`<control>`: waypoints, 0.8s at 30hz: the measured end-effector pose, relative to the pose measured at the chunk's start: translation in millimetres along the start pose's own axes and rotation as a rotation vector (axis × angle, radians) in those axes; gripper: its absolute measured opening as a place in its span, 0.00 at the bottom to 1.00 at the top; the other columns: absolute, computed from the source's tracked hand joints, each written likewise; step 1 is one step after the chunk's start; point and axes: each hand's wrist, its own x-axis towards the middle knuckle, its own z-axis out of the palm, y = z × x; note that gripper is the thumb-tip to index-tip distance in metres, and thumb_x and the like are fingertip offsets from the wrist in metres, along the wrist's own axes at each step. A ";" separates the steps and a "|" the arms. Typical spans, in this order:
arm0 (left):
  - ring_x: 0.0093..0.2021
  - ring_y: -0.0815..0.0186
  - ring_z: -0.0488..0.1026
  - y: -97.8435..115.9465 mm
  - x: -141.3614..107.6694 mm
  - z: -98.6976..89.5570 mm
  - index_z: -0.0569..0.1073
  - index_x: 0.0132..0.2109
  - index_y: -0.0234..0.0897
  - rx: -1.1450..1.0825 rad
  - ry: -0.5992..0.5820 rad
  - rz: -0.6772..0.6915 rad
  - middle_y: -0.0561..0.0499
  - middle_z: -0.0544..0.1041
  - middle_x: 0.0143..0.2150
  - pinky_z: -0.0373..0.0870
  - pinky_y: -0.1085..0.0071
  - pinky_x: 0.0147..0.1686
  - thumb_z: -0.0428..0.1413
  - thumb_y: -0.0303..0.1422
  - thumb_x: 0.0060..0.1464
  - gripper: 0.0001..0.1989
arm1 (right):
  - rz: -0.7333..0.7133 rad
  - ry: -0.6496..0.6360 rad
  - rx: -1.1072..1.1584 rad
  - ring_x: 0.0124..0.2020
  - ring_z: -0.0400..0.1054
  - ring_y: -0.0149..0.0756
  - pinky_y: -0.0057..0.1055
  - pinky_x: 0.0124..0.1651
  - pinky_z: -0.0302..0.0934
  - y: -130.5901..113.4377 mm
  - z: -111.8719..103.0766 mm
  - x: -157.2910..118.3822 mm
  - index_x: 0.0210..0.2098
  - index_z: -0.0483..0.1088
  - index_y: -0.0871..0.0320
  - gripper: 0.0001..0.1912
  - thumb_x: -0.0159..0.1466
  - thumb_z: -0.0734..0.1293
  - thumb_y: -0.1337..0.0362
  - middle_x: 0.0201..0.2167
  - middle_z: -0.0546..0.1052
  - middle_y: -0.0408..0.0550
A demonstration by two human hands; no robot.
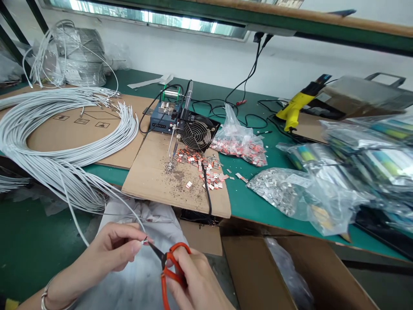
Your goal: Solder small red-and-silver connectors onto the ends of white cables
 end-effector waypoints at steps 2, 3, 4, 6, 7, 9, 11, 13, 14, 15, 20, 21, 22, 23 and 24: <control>0.17 0.80 0.47 -0.9 0.4 -0.7 0.79 0.35 0.33 0.031 -0.005 0.007 0.54 0.63 0.23 0.42 0.80 0.14 0.58 0.40 0.50 0.14 | -0.003 -0.002 0.000 0.37 0.68 0.38 0.29 0.38 0.66 0.1 -0.6 0.1 0.43 0.63 0.53 0.13 0.58 0.60 0.70 0.37 0.72 0.49; 0.18 0.79 0.48 -1.3 0.7 -1.0 0.79 0.35 0.33 0.051 -0.006 0.015 0.54 0.63 0.23 0.43 0.80 0.14 0.58 0.40 0.51 0.13 | -0.007 -0.002 -0.003 0.37 0.68 0.39 0.29 0.37 0.66 0.1 -0.8 0.3 0.43 0.63 0.53 0.13 0.58 0.60 0.70 0.36 0.73 0.49; 0.18 0.79 0.49 -1.5 1.1 -1.2 0.79 0.36 0.33 0.069 -0.005 0.024 0.54 0.63 0.24 0.43 0.80 0.15 0.58 0.40 0.51 0.13 | -0.008 -0.001 -0.006 0.36 0.68 0.39 0.28 0.37 0.66 0.1 -0.8 0.6 0.42 0.64 0.54 0.12 0.58 0.61 0.69 0.35 0.72 0.49; 0.19 0.78 0.51 -1.7 2.0 -1.5 0.79 0.36 0.34 0.094 -0.002 0.041 0.54 0.62 0.23 0.45 0.80 0.15 0.57 0.38 0.52 0.12 | -0.005 -0.003 -0.008 0.35 0.68 0.39 0.28 0.35 0.66 -0.1 -0.8 1.6 0.41 0.64 0.54 0.10 0.58 0.61 0.69 0.33 0.72 0.48; 0.19 0.77 0.51 -1.6 2.4 -1.5 0.79 0.36 0.35 0.103 0.001 0.050 0.54 0.62 0.23 0.45 0.80 0.15 0.57 0.38 0.52 0.11 | -0.004 -0.003 -0.008 0.34 0.68 0.38 0.28 0.35 0.65 -0.3 -0.8 2.2 0.40 0.64 0.54 0.10 0.59 0.61 0.69 0.32 0.72 0.48; 0.20 0.77 0.52 -1.2 2.8 -1.5 0.79 0.35 0.35 0.115 0.006 0.060 0.54 0.61 0.23 0.46 0.80 0.16 0.57 0.37 0.52 0.11 | -0.004 -0.004 -0.007 0.32 0.68 0.38 0.28 0.34 0.65 -0.9 -0.9 3.2 0.40 0.64 0.54 0.10 0.59 0.60 0.69 0.31 0.71 0.47; 0.20 0.76 0.53 -0.9 2.8 -1.6 0.79 0.35 0.35 0.122 0.004 0.064 0.54 0.61 0.23 0.47 0.80 0.16 0.57 0.37 0.52 0.10 | -0.003 0.001 -0.007 0.33 0.68 0.38 0.29 0.36 0.65 -1.5 -1.4 3.6 0.42 0.63 0.54 0.11 0.59 0.60 0.69 0.33 0.72 0.47; 0.21 0.76 0.53 -0.8 2.8 -1.7 0.79 0.36 0.35 0.125 0.001 0.064 0.53 0.61 0.23 0.48 0.80 0.17 0.57 0.37 0.51 0.11 | 0.001 -0.003 -0.009 0.35 0.67 0.38 0.29 0.37 0.65 -1.9 -2.0 3.1 0.43 0.63 0.53 0.12 0.59 0.60 0.69 0.34 0.72 0.48; 0.21 0.75 0.54 -0.8 2.9 -1.7 0.79 0.36 0.34 0.130 0.000 0.065 0.53 0.61 0.23 0.49 0.79 0.17 0.57 0.37 0.51 0.11 | 0.004 -0.006 -0.012 0.36 0.67 0.39 0.30 0.37 0.65 -1.9 -2.1 2.6 0.43 0.63 0.53 0.12 0.59 0.60 0.68 0.34 0.72 0.48; 0.21 0.75 0.54 -0.9 3.1 -1.6 0.79 0.35 0.34 0.137 0.001 0.067 0.53 0.61 0.23 0.49 0.79 0.17 0.57 0.37 0.51 0.11 | 0.010 -0.009 -0.018 0.36 0.67 0.39 0.30 0.37 0.65 -1.9 -2.2 2.1 0.42 0.63 0.54 0.11 0.59 0.60 0.68 0.33 0.71 0.48; 0.21 0.75 0.53 -2.5 4.2 -0.9 0.79 0.35 0.33 0.159 -0.001 0.074 0.54 0.61 0.22 0.49 0.79 0.18 0.56 0.36 0.52 0.11 | 0.001 0.009 -0.056 0.30 0.66 0.36 0.26 0.31 0.63 -3.2 -0.2 2.2 0.38 0.62 0.54 0.07 0.59 0.61 0.68 0.28 0.70 0.45; 0.21 0.75 0.54 -3.0 4.4 -0.9 0.79 0.35 0.33 0.164 0.001 0.073 0.53 0.61 0.23 0.49 0.78 0.18 0.56 0.36 0.52 0.11 | -0.023 0.037 -0.062 0.27 0.66 0.35 0.25 0.29 0.62 -4.2 1.3 3.4 0.37 0.61 0.55 0.06 0.59 0.61 0.69 0.27 0.70 0.44; 0.21 0.75 0.54 -3.5 4.5 -0.8 0.79 0.35 0.33 0.171 0.004 0.072 0.53 0.62 0.23 0.49 0.78 0.18 0.56 0.36 0.52 0.11 | -0.051 0.082 -0.068 0.25 0.65 0.34 0.24 0.28 0.61 -5.5 3.5 5.2 0.35 0.61 0.55 0.05 0.59 0.60 0.70 0.25 0.69 0.43; 0.21 0.75 0.54 -3.8 4.7 -0.7 0.79 0.35 0.33 0.180 0.006 0.073 0.53 0.62 0.23 0.49 0.78 0.17 0.56 0.36 0.53 0.11 | -0.083 0.140 -0.070 0.23 0.63 0.33 0.24 0.26 0.59 -6.9 6.6 7.3 0.34 0.60 0.55 0.04 0.59 0.60 0.70 0.23 0.68 0.42; 0.21 0.75 0.54 -3.7 4.9 -0.4 0.78 0.34 0.33 0.192 0.011 0.082 0.53 0.63 0.23 0.48 0.78 0.17 0.56 0.36 0.53 0.11 | -0.118 0.202 -0.064 0.21 0.61 0.32 0.24 0.24 0.56 -8.3 10.4 9.7 0.32 0.58 0.56 0.04 0.59 0.59 0.71 0.21 0.66 0.41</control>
